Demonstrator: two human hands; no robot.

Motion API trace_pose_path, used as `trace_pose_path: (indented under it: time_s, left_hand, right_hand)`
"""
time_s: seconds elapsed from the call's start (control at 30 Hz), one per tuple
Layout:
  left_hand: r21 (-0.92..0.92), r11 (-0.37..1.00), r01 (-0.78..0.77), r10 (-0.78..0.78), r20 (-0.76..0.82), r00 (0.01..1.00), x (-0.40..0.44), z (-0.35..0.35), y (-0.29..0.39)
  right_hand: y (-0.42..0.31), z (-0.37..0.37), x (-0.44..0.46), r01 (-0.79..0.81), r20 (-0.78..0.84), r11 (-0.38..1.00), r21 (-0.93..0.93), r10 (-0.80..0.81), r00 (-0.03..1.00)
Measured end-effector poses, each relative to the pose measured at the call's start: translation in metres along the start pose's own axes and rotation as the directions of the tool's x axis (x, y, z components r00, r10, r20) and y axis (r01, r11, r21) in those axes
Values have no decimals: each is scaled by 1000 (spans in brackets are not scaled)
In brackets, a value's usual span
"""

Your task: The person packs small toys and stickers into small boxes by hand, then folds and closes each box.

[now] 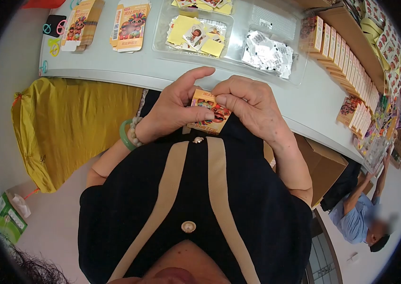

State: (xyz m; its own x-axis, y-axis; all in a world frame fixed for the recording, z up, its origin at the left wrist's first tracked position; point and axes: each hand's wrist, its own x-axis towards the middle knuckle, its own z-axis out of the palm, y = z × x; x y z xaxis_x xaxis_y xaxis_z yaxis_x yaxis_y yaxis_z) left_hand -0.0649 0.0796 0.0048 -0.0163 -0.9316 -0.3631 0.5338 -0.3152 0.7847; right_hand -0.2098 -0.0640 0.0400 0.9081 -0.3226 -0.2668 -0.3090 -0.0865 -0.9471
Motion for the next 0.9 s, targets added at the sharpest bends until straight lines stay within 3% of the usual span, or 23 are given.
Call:
trace_pose_path:
  time_s: [0.17,0.23,0.37,0.67,0.87,0.9]
  left_hand:
    - [10,1000,-1,1,10,1000,2,-1,-5]
    - [-9,999,-40,40,-12,999,2,-2,-7]
    - [-72,996,-50,49,-14,999,2,-5,-8]
    - [-133,991,-13,18,37,999,2,-6,-9]
    - [-114,993,-41,42,6,999,6,-3,-7]
    - [-102,994,-50,51,9,999,6,-3,-6]
  right_hand:
    - [1,-5,-2,4,13,998,-60,-3,1000]
    - [6,-5,-5,-91,-47,979,181,101,994]
    - [11,-3,-10,-39,-78,984,172,53,996]
    - [23,15,-22,101,-123,994,-31,-104,987]
    - [21,-3,-22,145,-64,988,-50,-148,987]
    - [21,-1,-22,155,-152,988,-26,-157,976]
